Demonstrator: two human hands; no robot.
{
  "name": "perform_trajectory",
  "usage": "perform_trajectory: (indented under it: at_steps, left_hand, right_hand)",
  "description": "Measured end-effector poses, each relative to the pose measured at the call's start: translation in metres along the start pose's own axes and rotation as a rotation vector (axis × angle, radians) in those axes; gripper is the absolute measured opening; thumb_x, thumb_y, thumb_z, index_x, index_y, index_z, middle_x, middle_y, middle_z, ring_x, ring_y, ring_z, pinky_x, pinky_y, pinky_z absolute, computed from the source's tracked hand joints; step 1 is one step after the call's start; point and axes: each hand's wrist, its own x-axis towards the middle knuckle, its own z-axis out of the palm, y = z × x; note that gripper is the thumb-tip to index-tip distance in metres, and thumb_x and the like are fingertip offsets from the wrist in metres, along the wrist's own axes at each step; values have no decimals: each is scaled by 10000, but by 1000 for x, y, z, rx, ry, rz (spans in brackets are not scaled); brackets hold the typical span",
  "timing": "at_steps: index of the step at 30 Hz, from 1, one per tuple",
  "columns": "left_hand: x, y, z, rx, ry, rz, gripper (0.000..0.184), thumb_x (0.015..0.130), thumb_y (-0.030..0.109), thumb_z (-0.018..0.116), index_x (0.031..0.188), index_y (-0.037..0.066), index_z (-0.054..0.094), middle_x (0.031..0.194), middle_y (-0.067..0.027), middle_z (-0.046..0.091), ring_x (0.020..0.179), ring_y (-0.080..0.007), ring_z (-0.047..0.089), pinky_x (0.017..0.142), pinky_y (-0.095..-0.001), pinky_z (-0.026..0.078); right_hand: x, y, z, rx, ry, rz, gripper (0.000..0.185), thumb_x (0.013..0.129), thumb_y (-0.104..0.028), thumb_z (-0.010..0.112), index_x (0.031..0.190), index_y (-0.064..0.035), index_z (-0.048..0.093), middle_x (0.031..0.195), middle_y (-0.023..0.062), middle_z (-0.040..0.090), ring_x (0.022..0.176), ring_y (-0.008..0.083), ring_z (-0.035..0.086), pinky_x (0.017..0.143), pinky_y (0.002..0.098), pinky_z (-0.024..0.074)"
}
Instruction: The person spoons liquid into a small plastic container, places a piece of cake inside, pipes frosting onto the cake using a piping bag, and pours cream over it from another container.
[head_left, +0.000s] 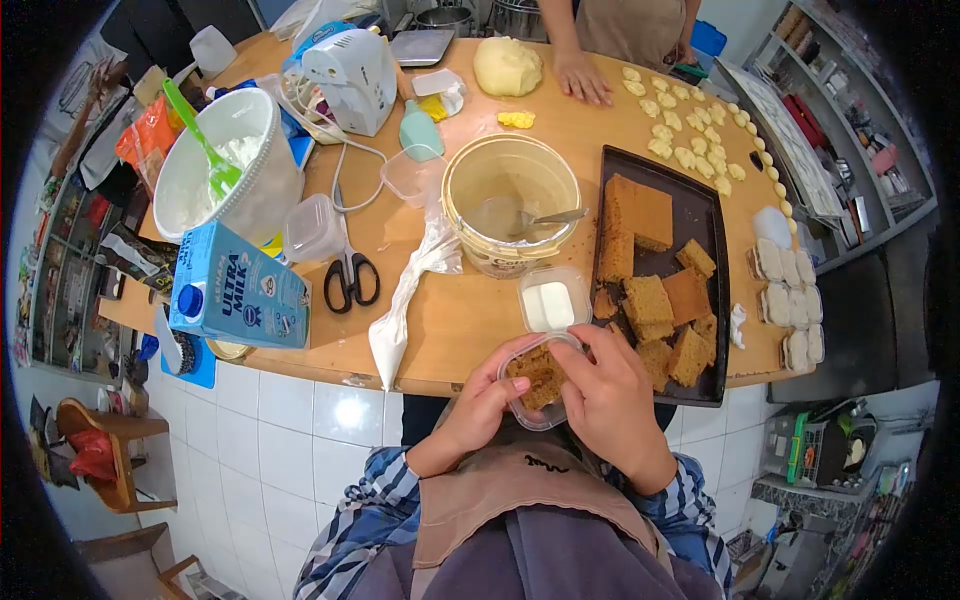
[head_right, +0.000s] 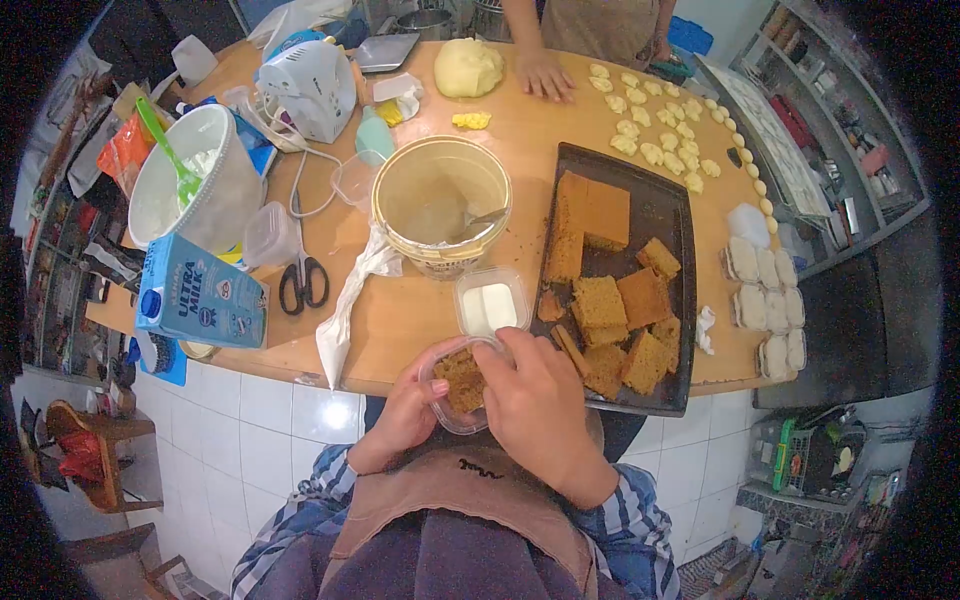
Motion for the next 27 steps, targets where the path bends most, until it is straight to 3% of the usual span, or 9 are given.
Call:
perform_trajectory:
  at_steps: [17,26,27]
  left_hand:
    - [0,5,0,23,-13,7,476,826,79,433,1288,-1,351,1220,-101,471,1126,-170,435,972,-303,319]
    - [1,4,1,76,1,1,471,841,120,438,1295,32,354,1168,-50,495,992,-123,496,729,-254,481]
    - [1,5,1,83,1,2,467,843,123,435,1293,27,355,1171,-56,494,1005,-128,492,758,-261,469]
  right_hand:
    - [-1,1,2,-44,-7,7,276,640,-50,596,915,-25,608,1009,136,535,813,282,518,693,391,416]
    - [5,-1,-4,-64,-3,-30,270,651,-60,592,919,-48,627,1075,153,516,907,306,471,775,404,389]
    - [5,-3,-6,-68,1,-35,267,651,-61,592,915,-48,629,1079,153,516,911,305,469,785,409,383]
